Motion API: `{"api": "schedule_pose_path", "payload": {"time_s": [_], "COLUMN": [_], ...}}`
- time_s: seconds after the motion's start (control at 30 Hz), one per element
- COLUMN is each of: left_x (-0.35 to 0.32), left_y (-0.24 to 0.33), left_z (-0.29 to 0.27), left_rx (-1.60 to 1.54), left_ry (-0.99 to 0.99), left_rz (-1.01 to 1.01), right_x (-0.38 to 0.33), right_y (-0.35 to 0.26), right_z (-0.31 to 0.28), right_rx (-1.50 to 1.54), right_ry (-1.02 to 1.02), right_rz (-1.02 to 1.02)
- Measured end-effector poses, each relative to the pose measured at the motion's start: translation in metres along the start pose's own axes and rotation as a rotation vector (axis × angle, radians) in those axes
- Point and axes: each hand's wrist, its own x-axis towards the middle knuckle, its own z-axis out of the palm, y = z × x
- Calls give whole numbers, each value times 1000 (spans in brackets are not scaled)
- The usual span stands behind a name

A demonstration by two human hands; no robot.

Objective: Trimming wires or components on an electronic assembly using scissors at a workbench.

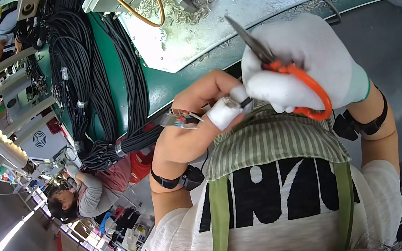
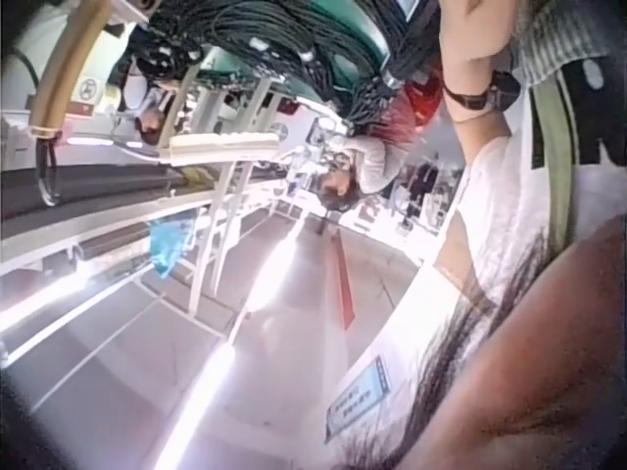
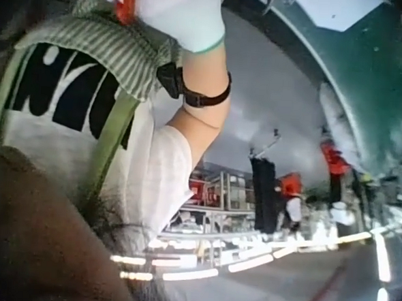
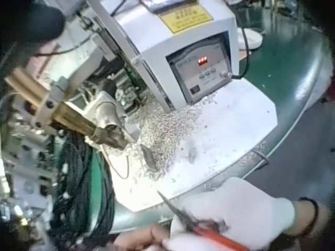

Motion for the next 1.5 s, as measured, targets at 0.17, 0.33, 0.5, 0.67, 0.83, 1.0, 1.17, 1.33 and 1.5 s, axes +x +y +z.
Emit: {"api": "schedule_pose_path", "payload": {"time_s": [0.17, 0.33, 0.5, 0.67, 0.83, 1.0, 1.17, 1.33, 1.5], "left_x": [14, 12, 2, -4, 0, -2, 3, 9, 7], "left_y": [-8, -6, -6, -11, -14, -11, -13, -25, -24], "left_z": [33, 15, -1, 0, 18, 12, 11, 6, 0], "left_rx": [614, 1331, 1243, 872, 31, 309, 475, 718, 758], "left_ry": [516, 360, 182, 45, 586, 670, 666, 678, 599], "left_rz": [545, 753, 786, 674, 529, 488, 514, 775, 589], "right_x": [0, 1, -1, -5, 5, 4, -5, -5, -4], "right_y": [-14, -20, -13, -15, -3, 2, 6, 6, 13], "right_z": [-4, -3, -2, 14, 36, 37, 40, 39, 41], "right_rx": [477, 618, 512, 727, -566, -887, -988, -546, -399], "right_ry": [-35, -46, -218, -138, 264, 357, 193, 176, 162], "right_rz": [606, 720, 644, 709, -216, -251, -84, -29, 30]}}
